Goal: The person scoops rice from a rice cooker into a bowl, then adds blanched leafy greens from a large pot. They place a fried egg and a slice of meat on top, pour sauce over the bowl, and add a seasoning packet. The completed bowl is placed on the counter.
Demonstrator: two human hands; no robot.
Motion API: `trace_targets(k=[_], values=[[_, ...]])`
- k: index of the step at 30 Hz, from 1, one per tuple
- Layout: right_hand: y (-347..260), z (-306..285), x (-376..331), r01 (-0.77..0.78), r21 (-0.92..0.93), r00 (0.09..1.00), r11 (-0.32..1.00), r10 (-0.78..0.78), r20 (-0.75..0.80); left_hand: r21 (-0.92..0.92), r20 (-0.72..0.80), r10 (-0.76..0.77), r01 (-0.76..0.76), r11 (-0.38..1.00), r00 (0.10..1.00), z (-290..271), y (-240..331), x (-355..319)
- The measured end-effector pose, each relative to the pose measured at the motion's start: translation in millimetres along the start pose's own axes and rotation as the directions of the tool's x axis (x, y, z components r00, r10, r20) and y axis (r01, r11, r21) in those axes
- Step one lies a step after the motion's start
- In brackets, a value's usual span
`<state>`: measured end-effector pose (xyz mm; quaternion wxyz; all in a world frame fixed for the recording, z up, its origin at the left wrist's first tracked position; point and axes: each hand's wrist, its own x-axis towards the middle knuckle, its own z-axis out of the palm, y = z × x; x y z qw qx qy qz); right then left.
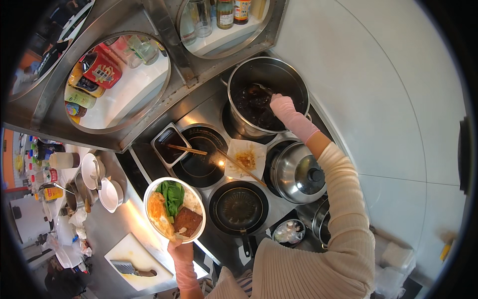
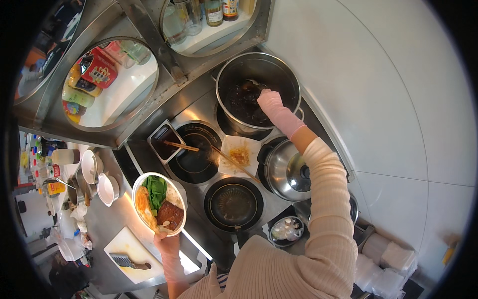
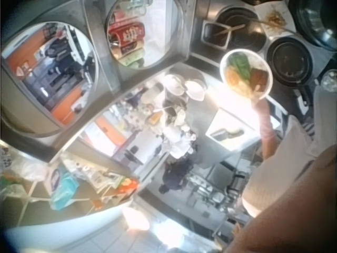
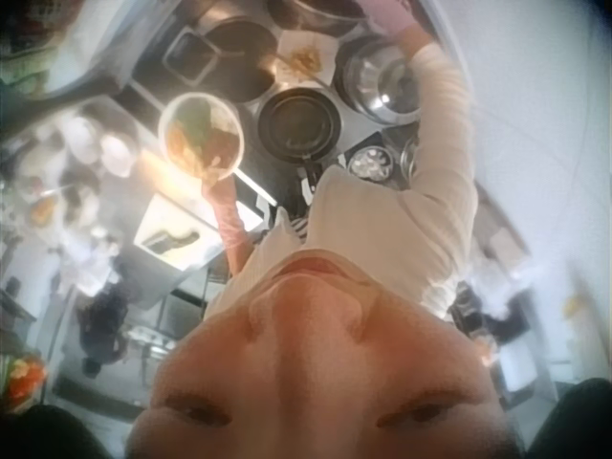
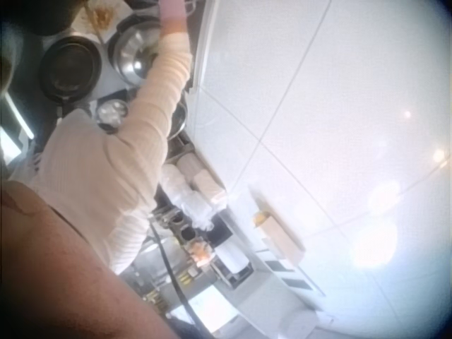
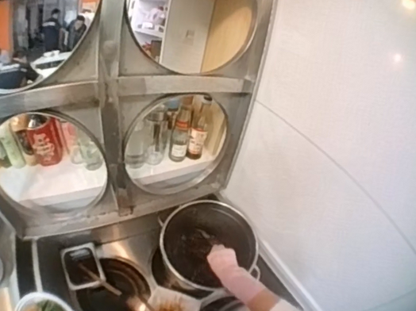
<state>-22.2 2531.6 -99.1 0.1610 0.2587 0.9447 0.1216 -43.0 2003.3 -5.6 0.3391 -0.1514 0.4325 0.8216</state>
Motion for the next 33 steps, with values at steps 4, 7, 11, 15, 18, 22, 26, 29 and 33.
trace_targets(k=[4, 7, 11, 15, 18, 22, 26, 29, 33], values=[[5.2, -3.7, 4.1, -0.197, 0.281, 0.965, 0.939, 0.136, 0.223, 0.065, -0.026, -0.005, 0.007, 0.998, 1.0, 12.4, 5.4, 12.1], [21.9, -1.7, 0.4, -0.414, 0.516, 0.91, 0.75, 0.331, 0.25, 0.093, 0.004, 0.015, -0.016, 0.996, 1.0, 25.6, 7.6, 28.6], [55.5, 1.3, -18.1, -0.36, 0.648, 0.921, 0.671, 0.366, 0.133, 0.12, 0.116, -0.015, 0.001, 0.993, 0.993, 47.0, 7.5, 66.8], [90.7, -19.3, -51.4, -0.445, 0.886, 0.874, 0.129, 0.276, 0.399, 0.128, 0.273, -0.046, 0.011, 0.992, 0.961, 74.6, -4.1, 115.5], [110.5, -57.1, -83.8, -0.486, 0.874, 0.851, -0.021, 0.217, 0.478, 0.155, 0.351, -0.099, 0.047, 0.987, 0.931, 101.3, -20.4, 152.4], [127.6, -124.2, -136.3, -0.446, 0.895, 0.882, 0.006, 0.173, 0.438, 0.122, 0.396, -0.139, 0.098, 0.988, 0.908, 135.4, -47.7, 189.9], [129.7, -188.5, -186.1, -0.363, 0.929, 0.912, 0.076, 0.233, 0.337, 0.135, 0.38, -0.172, 0.13, 0.982, 0.909, 160.3, -71.7, 213.0], [125.4, -225.3, -213.0, -0.316, 0.948, 0.929, 0.049, 0.218, 0.298, 0.147, 0.389, -0.173, 0.125, 0.981, 0.905, 175.6, -83.8, 220.8], [114.0, -251.1, -230.2, -0.307, 0.949, 0.935, 0.077, 0.212, 0.285, 0.163, 0.383, -0.213, 0.161, 0.973, 0.899, 194.9, -90.0, 222.3]])
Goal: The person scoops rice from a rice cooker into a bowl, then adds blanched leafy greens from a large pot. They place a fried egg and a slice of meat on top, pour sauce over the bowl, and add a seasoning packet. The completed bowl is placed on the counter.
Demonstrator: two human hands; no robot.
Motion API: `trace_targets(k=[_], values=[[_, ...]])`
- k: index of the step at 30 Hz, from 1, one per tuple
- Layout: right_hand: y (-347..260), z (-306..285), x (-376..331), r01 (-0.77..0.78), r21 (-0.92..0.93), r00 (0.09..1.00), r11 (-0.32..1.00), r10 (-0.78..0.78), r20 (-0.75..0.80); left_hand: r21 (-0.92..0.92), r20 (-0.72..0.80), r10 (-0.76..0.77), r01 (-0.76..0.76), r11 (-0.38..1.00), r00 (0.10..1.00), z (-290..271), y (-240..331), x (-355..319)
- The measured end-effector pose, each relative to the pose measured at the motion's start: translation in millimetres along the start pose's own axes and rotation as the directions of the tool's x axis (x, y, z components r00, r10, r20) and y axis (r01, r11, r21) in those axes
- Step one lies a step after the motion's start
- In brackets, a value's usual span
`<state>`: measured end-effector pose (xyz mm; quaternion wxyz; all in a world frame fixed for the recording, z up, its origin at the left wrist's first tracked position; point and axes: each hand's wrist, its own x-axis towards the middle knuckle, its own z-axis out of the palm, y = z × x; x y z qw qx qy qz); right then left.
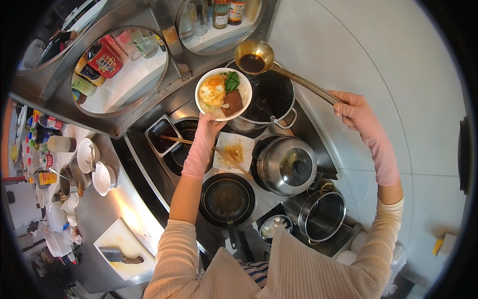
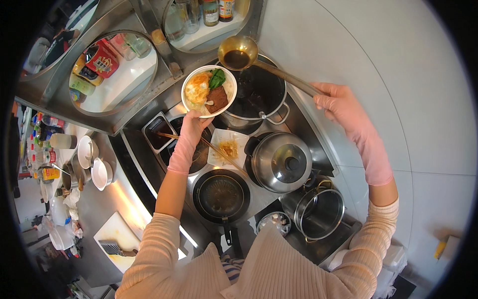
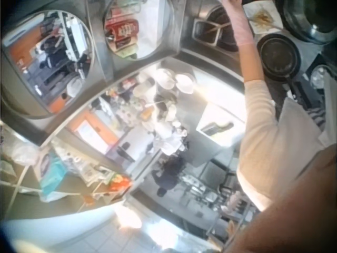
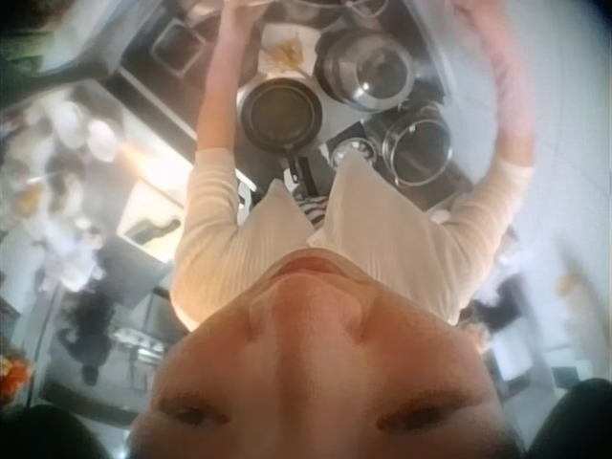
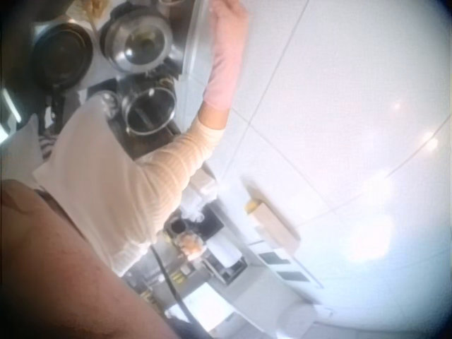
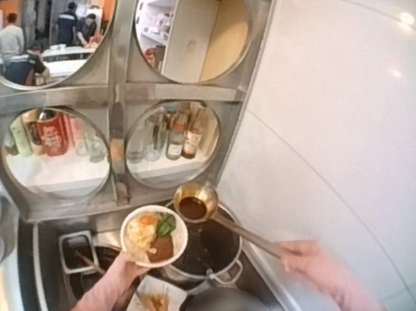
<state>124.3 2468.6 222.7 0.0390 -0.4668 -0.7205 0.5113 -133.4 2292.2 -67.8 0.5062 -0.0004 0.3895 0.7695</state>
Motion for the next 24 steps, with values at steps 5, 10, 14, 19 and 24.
trace_targets(k=[5, 10, 14, 19, 24], values=[[-5.8, 14.8, -14.7, 0.032, -0.036, 0.999, 0.999, -0.032, 0.013, 0.014, -0.001, -0.023, 0.023, 1.0, 1.0, 15.9, 0.4, -0.6], [-6.6, 26.6, -21.1, 0.098, -0.134, 0.995, 0.986, -0.093, 0.041, 0.052, -0.003, -0.023, 0.023, 0.998, 1.0, 22.5, -0.8, -2.3], [-6.8, 32.1, -23.9, 0.235, -0.295, 0.972, 0.926, -0.23, 0.055, 0.09, -0.023, -0.038, 0.04, 0.995, 0.999, 26.0, -3.7, -3.5], [-8.1, 32.6, -30.2, 0.245, -0.338, 0.97, 0.909, -0.231, 0.082, 0.1, -0.014, -0.034, 0.035, 0.994, 0.999, 28.0, -4.6, -1.9], [-9.9, 32.5, -34.8, 0.248, -0.356, 0.969, 0.901, -0.237, 0.073, 0.124, -0.02, -0.036, 0.038, 0.992, 0.999, 30.2, -2.6, -1.9]])
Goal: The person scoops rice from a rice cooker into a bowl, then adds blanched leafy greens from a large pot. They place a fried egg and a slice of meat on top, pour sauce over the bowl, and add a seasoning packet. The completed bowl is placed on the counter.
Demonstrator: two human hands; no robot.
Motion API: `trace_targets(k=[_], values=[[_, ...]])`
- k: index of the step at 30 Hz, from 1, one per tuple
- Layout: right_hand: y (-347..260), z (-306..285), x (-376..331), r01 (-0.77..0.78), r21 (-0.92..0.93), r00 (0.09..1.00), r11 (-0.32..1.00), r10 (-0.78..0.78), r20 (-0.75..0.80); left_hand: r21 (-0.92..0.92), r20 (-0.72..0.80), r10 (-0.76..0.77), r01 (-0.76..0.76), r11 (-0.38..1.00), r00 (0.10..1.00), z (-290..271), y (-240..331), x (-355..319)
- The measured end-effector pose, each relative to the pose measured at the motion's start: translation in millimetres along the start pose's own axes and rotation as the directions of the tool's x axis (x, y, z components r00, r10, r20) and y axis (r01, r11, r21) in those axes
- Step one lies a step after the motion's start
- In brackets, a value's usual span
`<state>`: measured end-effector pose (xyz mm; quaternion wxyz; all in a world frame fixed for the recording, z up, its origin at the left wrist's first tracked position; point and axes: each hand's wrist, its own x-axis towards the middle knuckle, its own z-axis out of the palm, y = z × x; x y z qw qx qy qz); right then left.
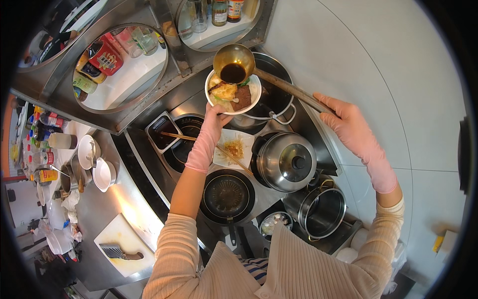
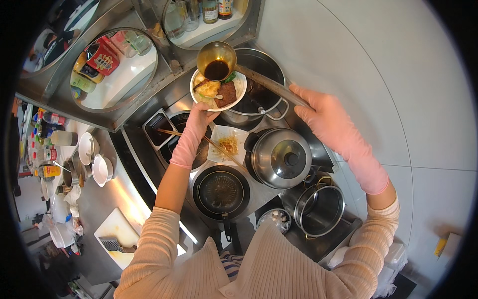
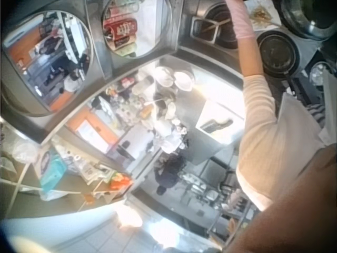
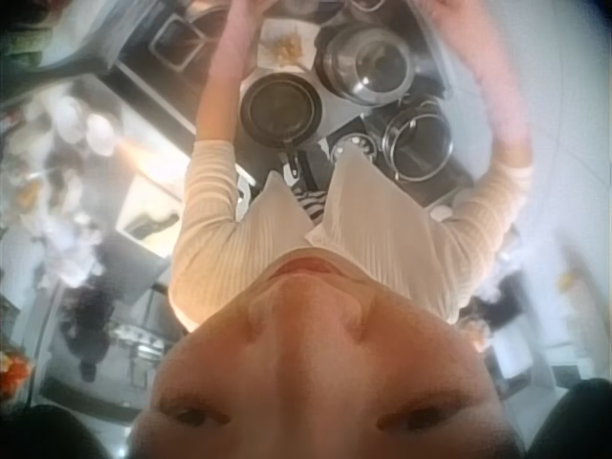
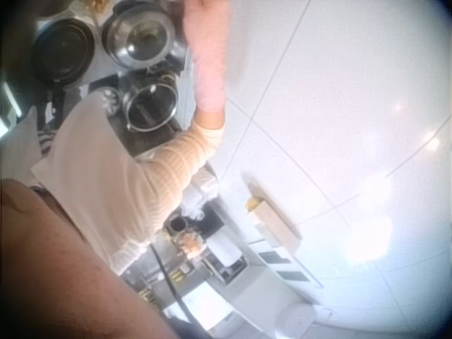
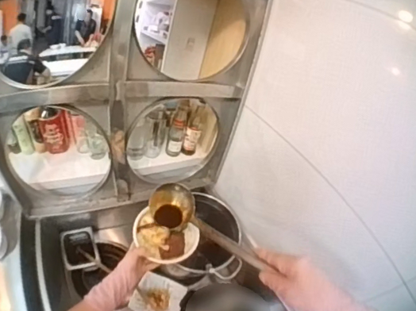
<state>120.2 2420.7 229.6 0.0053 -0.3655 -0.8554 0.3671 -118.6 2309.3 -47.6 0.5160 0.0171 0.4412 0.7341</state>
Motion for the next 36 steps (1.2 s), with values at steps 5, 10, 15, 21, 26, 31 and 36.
trace_targets(k=[5, 10, 15, 21, 26, 31, 36], values=[[1.3, -2.3, 1.4, -0.017, 0.044, 1.0, 0.999, 0.018, -0.011, 0.013, -0.004, 0.009, -0.009, 1.0, 1.0, -0.1, 2.2, -5.0], [5.8, -3.9, 4.0, -0.039, 0.007, 0.999, 0.999, 0.039, -0.035, 0.005, 0.01, 0.009, -0.009, 1.0, 1.0, -4.8, 3.9, -8.2], [7.8, -4.8, 0.9, -0.012, -0.042, 0.998, 0.999, 0.01, -0.061, -0.033, 0.022, 0.016, -0.015, 0.999, 1.0, -6.4, 4.6, -10.6], [5.9, -3.8, -6.6, 0.04, -0.101, 0.995, 0.994, -0.049, -0.087, -0.045, 0.023, 0.017, -0.016, 0.999, 1.0, -4.4, 5.9, -10.0], [7.2, -4.3, -11.3, 0.044, -0.076, 0.997, 0.996, -0.049, -0.064, -0.054, 0.024, 0.005, -0.004, 0.999, 1.0, -5.1, 5.2, -7.6], [21.3, -5.9, -3.0, -0.035, 0.09, 0.996, 0.995, 0.042, -0.078, -0.101, 0.054, 0.023, -0.017, 0.995, 0.998, -9.1, 2.3, -10.1], [48.7, -21.0, 14.6, -0.252, 0.583, 0.967, 0.773, 0.211, 0.139, -0.131, 0.068, 0.036, -0.026, 0.991, 0.997, -18.9, -1.4, -10.6]])
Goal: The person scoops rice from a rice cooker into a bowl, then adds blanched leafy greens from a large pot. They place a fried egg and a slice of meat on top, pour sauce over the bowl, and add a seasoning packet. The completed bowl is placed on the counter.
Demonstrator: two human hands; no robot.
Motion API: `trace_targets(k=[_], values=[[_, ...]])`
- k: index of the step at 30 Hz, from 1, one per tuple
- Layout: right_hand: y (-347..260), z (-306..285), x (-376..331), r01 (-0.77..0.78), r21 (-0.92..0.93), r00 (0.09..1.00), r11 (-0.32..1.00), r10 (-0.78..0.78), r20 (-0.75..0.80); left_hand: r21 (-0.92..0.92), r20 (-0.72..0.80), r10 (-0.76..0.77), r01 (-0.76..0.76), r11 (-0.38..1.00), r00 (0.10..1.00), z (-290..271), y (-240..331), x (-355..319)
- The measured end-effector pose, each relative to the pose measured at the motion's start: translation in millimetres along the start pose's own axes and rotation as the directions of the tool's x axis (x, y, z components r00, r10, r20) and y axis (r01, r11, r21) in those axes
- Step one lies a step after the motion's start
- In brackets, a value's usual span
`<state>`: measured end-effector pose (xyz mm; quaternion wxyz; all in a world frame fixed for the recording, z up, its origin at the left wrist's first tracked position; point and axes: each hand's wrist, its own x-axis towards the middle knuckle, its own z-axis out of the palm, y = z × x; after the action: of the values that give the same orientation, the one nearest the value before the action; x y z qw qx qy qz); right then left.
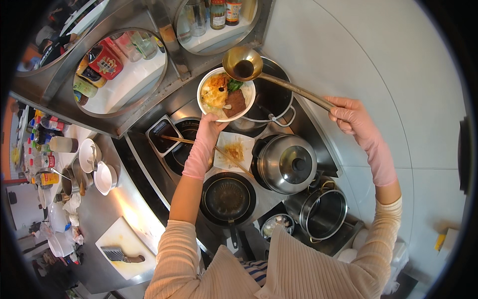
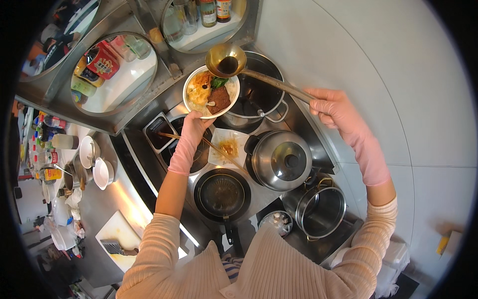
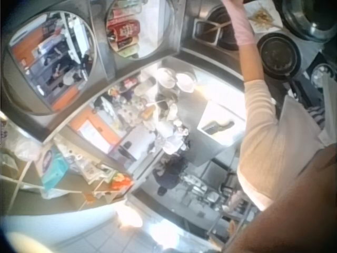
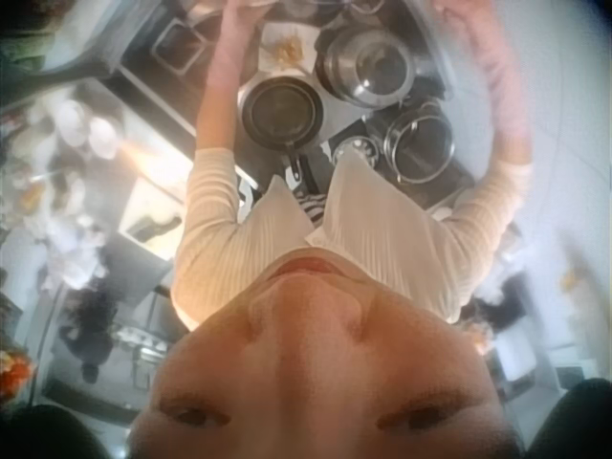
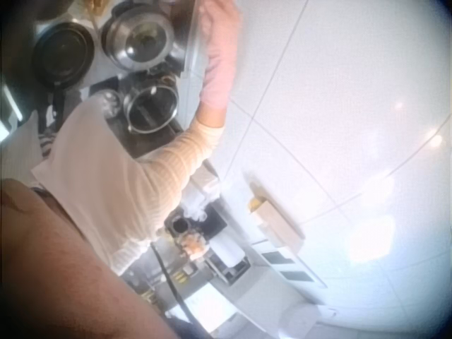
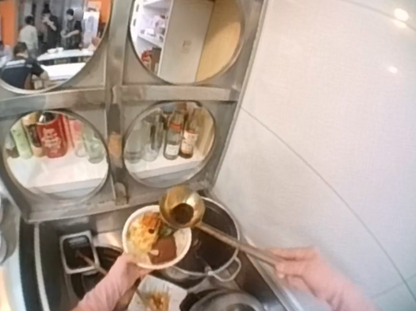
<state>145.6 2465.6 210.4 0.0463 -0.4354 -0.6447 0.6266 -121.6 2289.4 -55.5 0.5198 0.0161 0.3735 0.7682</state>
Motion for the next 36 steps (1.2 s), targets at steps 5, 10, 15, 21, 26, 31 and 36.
trace_targets(k=[5, 10, 15, 21, 26, 31, 36], values=[[25.6, -14.7, 20.2, -0.034, 0.244, 0.998, 0.969, 0.019, 0.066, -0.036, -0.01, 0.039, -0.039, 0.999, 0.999, -18.9, -1.8, -1.0], [67.5, -13.9, 70.1, -0.045, 0.244, 0.999, 0.969, 0.046, -0.001, 0.017, -0.064, 0.096, -0.095, 0.995, 0.993, -45.6, 7.6, -23.2], [128.7, -2.7, 160.8, -0.114, 0.051, 0.989, 0.992, 0.118, -0.091, 0.036, -0.161, 0.142, -0.138, 0.99, 0.977, -62.5, 25.6, -71.6], [167.3, 46.8, 271.7, -0.104, -0.746, 0.984, 0.658, -0.044, -0.175, 0.046, -0.196, 0.236, -0.231, 0.972, 0.952, -63.6, 46.6, -153.0], [156.3, 96.7, 294.4, -0.219, -0.837, 0.952, 0.501, -0.081, -0.297, 0.022, -0.255, 0.256, -0.259, 0.966, 0.932, -61.1, 58.2, -229.3], [152.8, 121.9, 309.6, -0.248, -0.835, 0.951, 0.491, -0.04, -0.306, -0.01, -0.402, 0.248, -0.275, 0.961, 0.881, -59.6, 58.7, -303.4], [163.6, 117.7, 327.5, -0.293, -0.762, 0.944, 0.577, 0.048, -0.327, -0.016, -0.518, 0.294, -0.353, 0.936, 0.803, -63.8, 53.4, -368.4]])
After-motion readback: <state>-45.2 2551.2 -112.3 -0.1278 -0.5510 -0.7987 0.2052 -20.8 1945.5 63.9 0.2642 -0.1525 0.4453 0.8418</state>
